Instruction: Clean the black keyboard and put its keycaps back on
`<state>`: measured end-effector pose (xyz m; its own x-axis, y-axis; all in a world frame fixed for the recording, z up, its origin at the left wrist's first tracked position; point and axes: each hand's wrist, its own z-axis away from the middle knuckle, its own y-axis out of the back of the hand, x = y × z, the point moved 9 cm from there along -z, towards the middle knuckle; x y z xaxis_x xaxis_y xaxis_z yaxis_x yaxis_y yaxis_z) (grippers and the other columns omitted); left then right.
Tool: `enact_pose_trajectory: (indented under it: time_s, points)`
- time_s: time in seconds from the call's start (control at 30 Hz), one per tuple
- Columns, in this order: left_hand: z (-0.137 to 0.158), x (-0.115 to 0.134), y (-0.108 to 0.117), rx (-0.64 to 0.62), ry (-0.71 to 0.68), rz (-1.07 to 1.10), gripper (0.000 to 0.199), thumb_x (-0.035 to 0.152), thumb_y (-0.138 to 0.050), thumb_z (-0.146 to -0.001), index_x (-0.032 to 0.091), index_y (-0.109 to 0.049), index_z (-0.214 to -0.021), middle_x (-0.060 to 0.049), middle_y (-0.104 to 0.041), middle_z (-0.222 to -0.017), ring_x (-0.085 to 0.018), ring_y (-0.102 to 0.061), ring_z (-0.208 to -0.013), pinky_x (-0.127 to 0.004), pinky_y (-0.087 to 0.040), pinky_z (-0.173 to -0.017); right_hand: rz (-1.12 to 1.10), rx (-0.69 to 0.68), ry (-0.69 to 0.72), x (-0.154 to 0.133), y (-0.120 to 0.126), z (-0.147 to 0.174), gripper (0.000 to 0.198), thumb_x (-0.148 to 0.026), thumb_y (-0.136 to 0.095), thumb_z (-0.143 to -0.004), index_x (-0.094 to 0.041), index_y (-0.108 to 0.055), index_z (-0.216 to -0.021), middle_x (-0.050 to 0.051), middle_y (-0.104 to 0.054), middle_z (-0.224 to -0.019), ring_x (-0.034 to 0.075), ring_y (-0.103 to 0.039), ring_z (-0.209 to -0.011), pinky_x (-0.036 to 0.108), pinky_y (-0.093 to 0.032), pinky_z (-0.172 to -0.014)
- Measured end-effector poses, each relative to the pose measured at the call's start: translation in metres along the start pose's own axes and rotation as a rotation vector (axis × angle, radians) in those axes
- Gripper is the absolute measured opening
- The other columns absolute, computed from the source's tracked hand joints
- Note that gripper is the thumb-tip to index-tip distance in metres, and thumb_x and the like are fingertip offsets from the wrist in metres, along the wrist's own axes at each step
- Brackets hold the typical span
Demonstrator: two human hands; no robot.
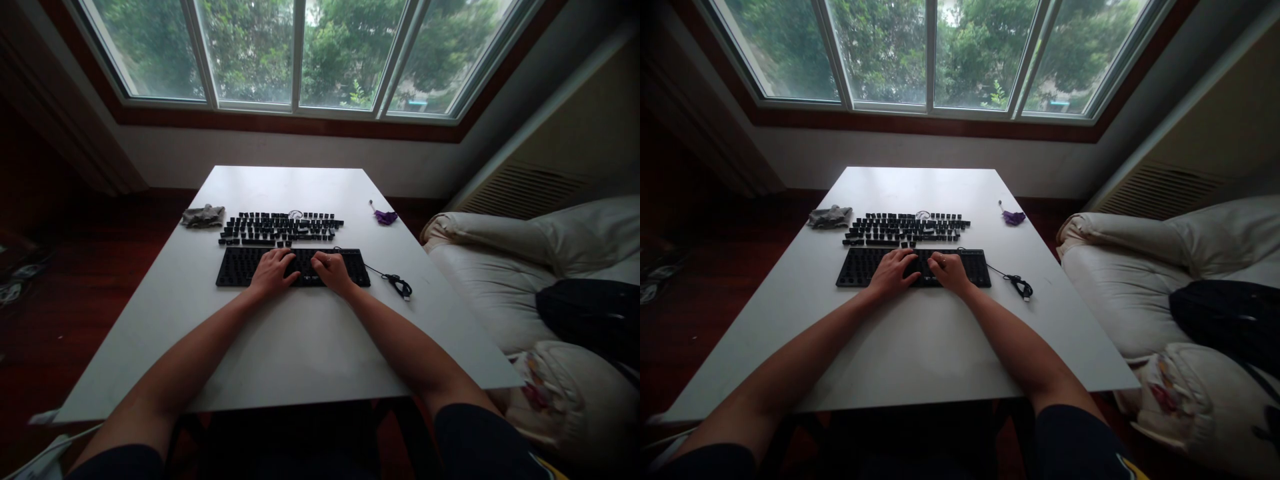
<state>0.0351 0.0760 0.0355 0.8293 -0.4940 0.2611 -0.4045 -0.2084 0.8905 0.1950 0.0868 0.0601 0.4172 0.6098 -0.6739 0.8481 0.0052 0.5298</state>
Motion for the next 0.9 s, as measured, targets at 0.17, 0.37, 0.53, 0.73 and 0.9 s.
enact_pose_trajectory:
  time_s: [0.17, 0.37, 0.53, 0.73, 0.9]
  points:
    - [0.0, 0.0, 0.0, -0.002, 0.002, 0.021, 0.05, 0.046, -0.064, -0.091, 0.024, -0.06, -0.136, -0.011, -0.055, -0.145, -0.033, -0.047, -0.135, -0.052, -0.036, -0.116, -0.073, 0.11, -0.17, 0.022, 0.008, -0.002, 0.038, -0.039, -0.046, -0.096, -0.021, -0.051, -0.063, -0.005, -0.041, -0.052, 0.012, -0.041, -0.05, 0.026, -0.032, -0.053]
    - [-0.001, -0.001, 0.0, 0.006, 0.006, 0.06, 0.049, 0.045, -0.066, -0.09, 0.024, -0.061, -0.135, -0.011, -0.055, -0.144, -0.035, -0.047, -0.134, -0.053, -0.036, -0.115, -0.175, 0.203, -0.3, 0.041, 0.014, -0.001, 0.046, -0.055, -0.048, -0.097, -0.021, -0.059, -0.068, -0.003, -0.05, -0.051, 0.013, -0.05, -0.045, 0.026, -0.039, -0.048]
    - [-0.001, 0.002, 0.005, 0.017, -0.007, 0.11, 0.044, 0.043, -0.067, -0.089, 0.025, -0.065, -0.13, -0.01, -0.059, -0.14, -0.033, -0.048, -0.133, -0.052, -0.035, -0.116, -0.182, 0.195, -0.292, 0.039, 0.01, 0.002, 0.048, -0.062, -0.053, -0.095, -0.021, -0.062, -0.072, -0.003, -0.053, -0.05, 0.015, -0.056, -0.045, 0.026, -0.04, -0.046]
    - [-0.002, 0.007, 0.007, 0.029, -0.063, 0.18, 0.031, 0.038, -0.064, -0.092, 0.026, -0.07, -0.12, -0.006, -0.065, -0.132, -0.029, -0.053, -0.128, -0.049, -0.037, -0.115, -0.18, 0.132, -0.239, 0.034, 0.004, 0.002, 0.045, -0.061, -0.057, -0.094, -0.02, -0.064, -0.075, -0.002, -0.059, -0.053, 0.016, -0.06, -0.051, 0.025, -0.041, -0.048]
    - [-0.003, 0.006, 0.007, 0.041, -0.072, 0.225, 0.023, 0.033, -0.065, -0.091, 0.026, -0.072, -0.112, -0.006, -0.068, -0.126, -0.027, -0.055, -0.124, -0.048, -0.041, -0.111, -0.151, 0.059, -0.167, 0.022, -0.001, 0.0, 0.041, -0.059, -0.063, -0.091, -0.02, -0.067, -0.079, -0.001, -0.063, -0.058, 0.015, -0.059, -0.053, 0.025, -0.042, -0.051]
